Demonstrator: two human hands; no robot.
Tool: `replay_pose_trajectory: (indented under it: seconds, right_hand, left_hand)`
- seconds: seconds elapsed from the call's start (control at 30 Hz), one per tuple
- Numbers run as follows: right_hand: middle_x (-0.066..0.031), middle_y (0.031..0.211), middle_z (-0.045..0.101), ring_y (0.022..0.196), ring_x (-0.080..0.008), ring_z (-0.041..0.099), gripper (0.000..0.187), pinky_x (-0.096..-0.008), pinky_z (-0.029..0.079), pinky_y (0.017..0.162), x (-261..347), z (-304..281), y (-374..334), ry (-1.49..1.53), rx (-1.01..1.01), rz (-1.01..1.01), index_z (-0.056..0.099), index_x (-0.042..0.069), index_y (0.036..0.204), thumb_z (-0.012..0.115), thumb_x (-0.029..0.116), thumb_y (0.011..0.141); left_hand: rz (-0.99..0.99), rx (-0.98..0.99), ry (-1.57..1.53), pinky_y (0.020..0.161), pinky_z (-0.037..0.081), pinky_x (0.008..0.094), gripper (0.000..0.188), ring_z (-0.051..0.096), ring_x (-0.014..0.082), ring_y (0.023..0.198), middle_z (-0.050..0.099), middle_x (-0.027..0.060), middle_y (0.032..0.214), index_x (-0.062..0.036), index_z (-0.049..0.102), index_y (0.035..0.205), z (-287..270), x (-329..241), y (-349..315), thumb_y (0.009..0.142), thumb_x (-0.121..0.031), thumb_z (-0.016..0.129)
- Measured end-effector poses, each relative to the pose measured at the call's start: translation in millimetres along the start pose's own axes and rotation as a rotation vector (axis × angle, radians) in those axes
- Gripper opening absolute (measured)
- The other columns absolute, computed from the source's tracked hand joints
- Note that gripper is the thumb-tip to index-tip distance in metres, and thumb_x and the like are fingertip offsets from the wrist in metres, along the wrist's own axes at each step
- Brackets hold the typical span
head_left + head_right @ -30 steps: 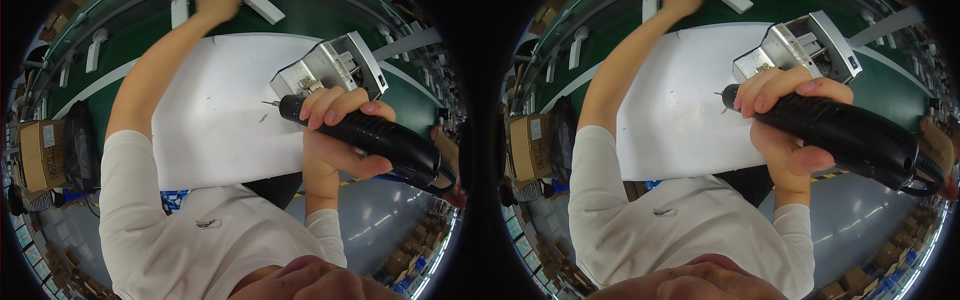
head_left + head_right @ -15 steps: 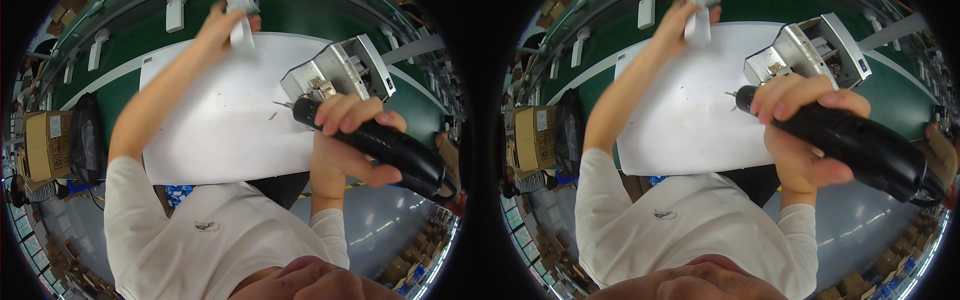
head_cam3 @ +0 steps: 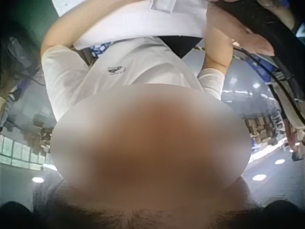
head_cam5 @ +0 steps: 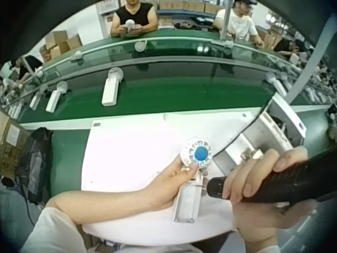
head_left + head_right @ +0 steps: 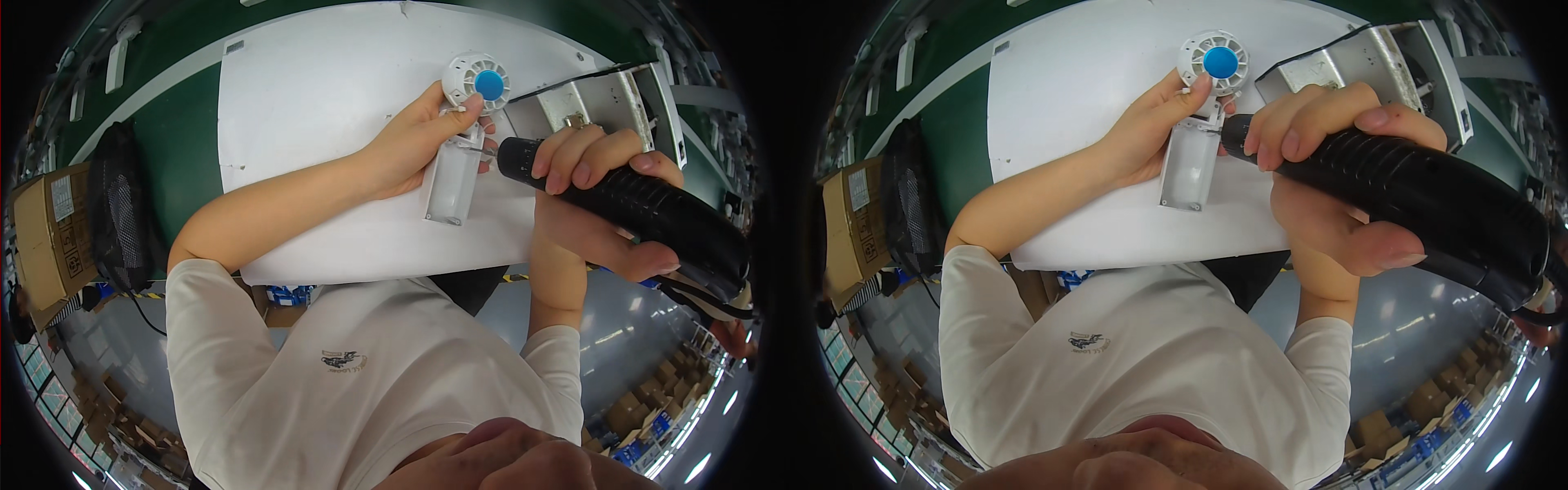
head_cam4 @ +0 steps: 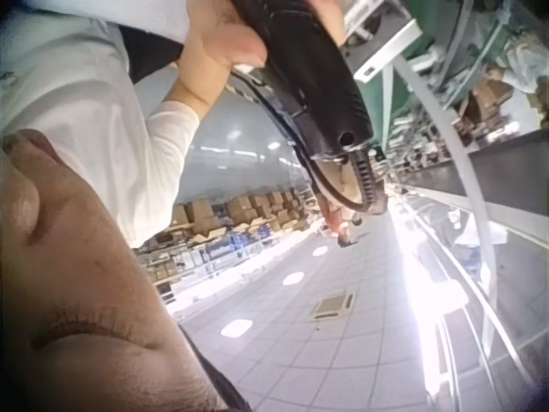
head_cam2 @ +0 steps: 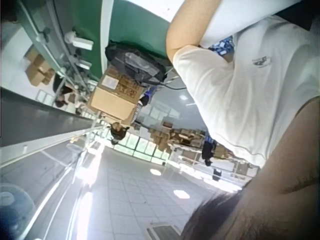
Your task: Assembling plastic electronic components using a power screwdriver at a manual assembly station.
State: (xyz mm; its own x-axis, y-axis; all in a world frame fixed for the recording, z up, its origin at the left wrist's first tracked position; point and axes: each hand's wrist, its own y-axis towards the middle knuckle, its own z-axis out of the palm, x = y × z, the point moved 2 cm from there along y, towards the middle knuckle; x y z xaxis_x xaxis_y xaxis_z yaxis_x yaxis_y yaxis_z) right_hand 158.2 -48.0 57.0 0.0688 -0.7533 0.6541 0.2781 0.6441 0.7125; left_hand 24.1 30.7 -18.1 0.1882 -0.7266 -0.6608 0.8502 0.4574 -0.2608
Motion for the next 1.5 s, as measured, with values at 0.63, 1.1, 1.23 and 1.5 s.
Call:
replay_pose_trajectory:
  seconds: [0.63,1.1,1.23,1.5]
  right_hand:
    - [-0.0058,0.068,0.049,0.048,-0.0153,0.045,0.07,-0.0303,0.041,0.042,-33.9,-2.8,2.5,0.175,0.043,0.045,0.05,0.013,0.113,0.035,0.076,0.087]
    - [-0.0114,0.069,0.054,0.05,-0.0191,0.052,0.064,-0.0302,0.048,0.044,38.8,-31.8,23.8,-0.343,-0.048,-0.116,0.043,0.008,0.112,0.039,0.068,0.092]
    - [-0.01,0.068,0.053,0.05,-0.0187,0.051,0.068,-0.0308,0.047,0.044,31.5,-21.9,20.8,-0.263,-0.065,-0.044,0.045,0.009,0.113,0.036,0.072,0.09]
    - [-0.0064,0.064,0.05,0.046,-0.0155,0.045,0.074,-0.0307,0.042,0.041,-3.1,13.8,9.6,-0.015,-0.014,0.03,0.05,0.012,0.114,0.034,0.078,0.085]
  left_hand:
    - [-0.009,0.081,0.072,0.076,0.054,0.0286,0.05,0.058,0.0139,0.092,0.055,0.0102,0.114,-0.0087,0.034,0.135,-1.1,4.2,6.3,0.097,-0.03,0.057]
    - [-0.031,0.051,0.06,0.077,0.054,0.0301,0.052,0.06,0.0152,0.091,0.055,0.0107,0.113,-0.0093,0.033,0.136,3.3,4.8,4.1,0.097,-0.034,0.057]
    - [-0.022,0.064,0.071,0.078,0.054,0.0307,0.052,0.06,0.0157,0.092,0.055,0.0106,0.113,-0.0094,0.034,0.136,5.1,4.1,6.4,0.097,-0.037,0.056]
    - [0.023,0.043,0.036,0.079,0.053,0.0308,0.051,0.057,0.0151,0.094,0.054,0.0096,0.113,-0.0086,0.036,0.133,5.2,6.2,5.8,0.098,-0.042,0.051]
